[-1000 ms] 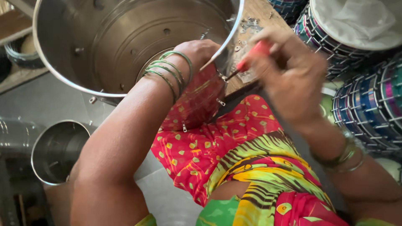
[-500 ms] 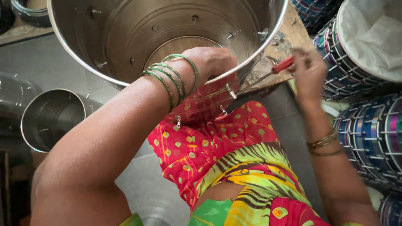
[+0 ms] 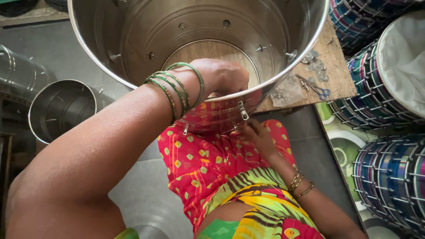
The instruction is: The person uses a red-handled screwdriver to tighten bolts around the rim of a large metal drum shell. They rotate the drum periodically to access different bolts and continue tightening them throughout the clip.
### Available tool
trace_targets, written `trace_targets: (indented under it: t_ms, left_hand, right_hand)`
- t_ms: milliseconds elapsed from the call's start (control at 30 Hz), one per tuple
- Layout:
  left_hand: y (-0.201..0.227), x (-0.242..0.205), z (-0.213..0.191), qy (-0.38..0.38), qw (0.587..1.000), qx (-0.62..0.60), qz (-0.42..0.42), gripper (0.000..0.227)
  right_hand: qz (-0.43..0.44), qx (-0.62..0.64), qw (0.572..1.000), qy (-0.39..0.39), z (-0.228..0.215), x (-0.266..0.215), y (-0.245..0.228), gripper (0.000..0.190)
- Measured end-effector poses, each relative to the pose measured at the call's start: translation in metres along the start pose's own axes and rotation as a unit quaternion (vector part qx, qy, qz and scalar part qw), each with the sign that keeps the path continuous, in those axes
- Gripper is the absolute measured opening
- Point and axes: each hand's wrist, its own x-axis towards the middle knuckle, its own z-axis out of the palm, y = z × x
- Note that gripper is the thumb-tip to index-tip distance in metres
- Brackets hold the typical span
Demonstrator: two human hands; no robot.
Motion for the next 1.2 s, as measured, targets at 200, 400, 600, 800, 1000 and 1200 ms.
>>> trace_targets:
  t_ms: [200,400,600,800,1000,1200]
  left_hand:
    - [-0.003,-0.002,0.002,-0.011,0.999,-0.03,-0.002,0.029]
    - [0.001,-0.006,-0.001,0.0,0.999,-0.035,-0.009,0.029]
    - [0.0,-0.018,-0.002,-0.007,0.999,-0.031,-0.016,0.029]
    - [-0.003,-0.016,0.0,-0.024,0.998,-0.053,-0.009,0.026]
    - [-0.01,-0.008,0.007,-0.033,0.996,-0.082,0.021,0.025]
    - [-0.011,-0.005,0.008,-0.029,0.996,-0.072,0.044,0.024]
  right_hand:
    - [-0.015,0.016,0.977,-0.212,0.063,-0.004,-0.008,0.044]
    - [-0.003,0.063,0.964,-0.258,0.105,-0.022,-0.066,0.048]
    - [-0.002,0.145,0.96,-0.241,0.131,-0.036,-0.098,0.047]
    - [0.041,0.285,0.908,-0.305,0.14,-0.056,-0.133,0.05]
    - [0.113,0.36,0.879,-0.293,0.138,-0.069,-0.163,0.053]
    - [0.079,0.459,0.835,-0.294,0.106,-0.069,-0.193,0.068]
